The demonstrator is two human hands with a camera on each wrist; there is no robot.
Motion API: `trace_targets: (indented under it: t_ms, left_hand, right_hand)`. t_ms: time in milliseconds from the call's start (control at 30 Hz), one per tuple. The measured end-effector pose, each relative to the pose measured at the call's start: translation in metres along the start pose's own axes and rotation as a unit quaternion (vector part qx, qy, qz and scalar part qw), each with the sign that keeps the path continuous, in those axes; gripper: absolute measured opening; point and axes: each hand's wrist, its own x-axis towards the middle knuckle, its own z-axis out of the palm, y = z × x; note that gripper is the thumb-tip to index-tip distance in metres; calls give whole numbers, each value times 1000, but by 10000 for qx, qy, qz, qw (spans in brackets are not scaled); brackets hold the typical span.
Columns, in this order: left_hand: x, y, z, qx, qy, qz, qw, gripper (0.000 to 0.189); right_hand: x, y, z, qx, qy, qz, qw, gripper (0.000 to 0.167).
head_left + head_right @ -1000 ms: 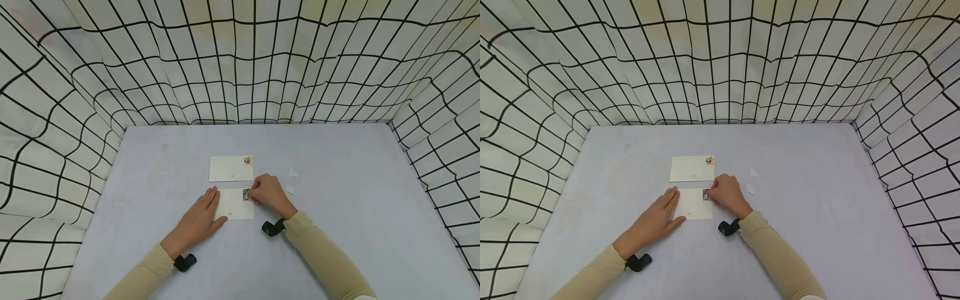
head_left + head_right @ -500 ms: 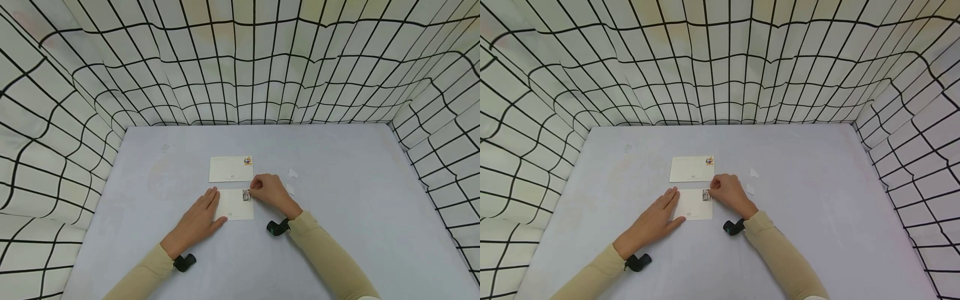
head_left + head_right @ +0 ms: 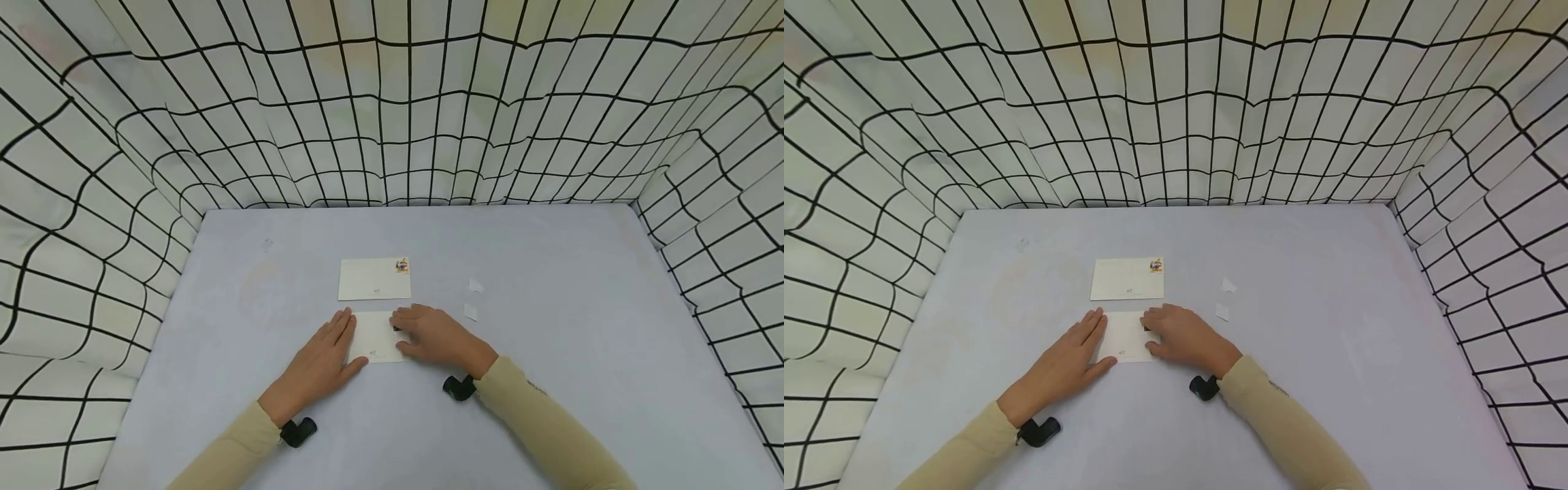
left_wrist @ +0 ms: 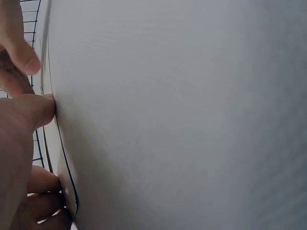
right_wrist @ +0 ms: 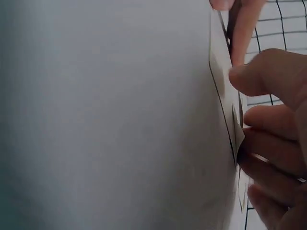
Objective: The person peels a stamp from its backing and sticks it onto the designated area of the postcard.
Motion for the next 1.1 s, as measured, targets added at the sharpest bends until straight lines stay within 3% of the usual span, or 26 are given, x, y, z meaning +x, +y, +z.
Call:
trace_targets:
  t_ms: [200,467,967,1100]
  left_hand:
    - [0,-1,1,132,-103,-118,9998,79]
    - [2,-3,0,114,-145,-140,9997,79]
    - [13,-5,7,249,-212,-38,9995,79]
    - [15,-5,5,279,-223,-17,9994,79]
  right_hand:
    - [-13,-6,3,-892,-518,-210,9944,82]
    - [-22,-6,8,-886,-761,-153,9930,103]
    - [-19,5,2,-670,-740,-67,9950,88]
    - [-20,8,3,-653,-570,-97,9962,86]
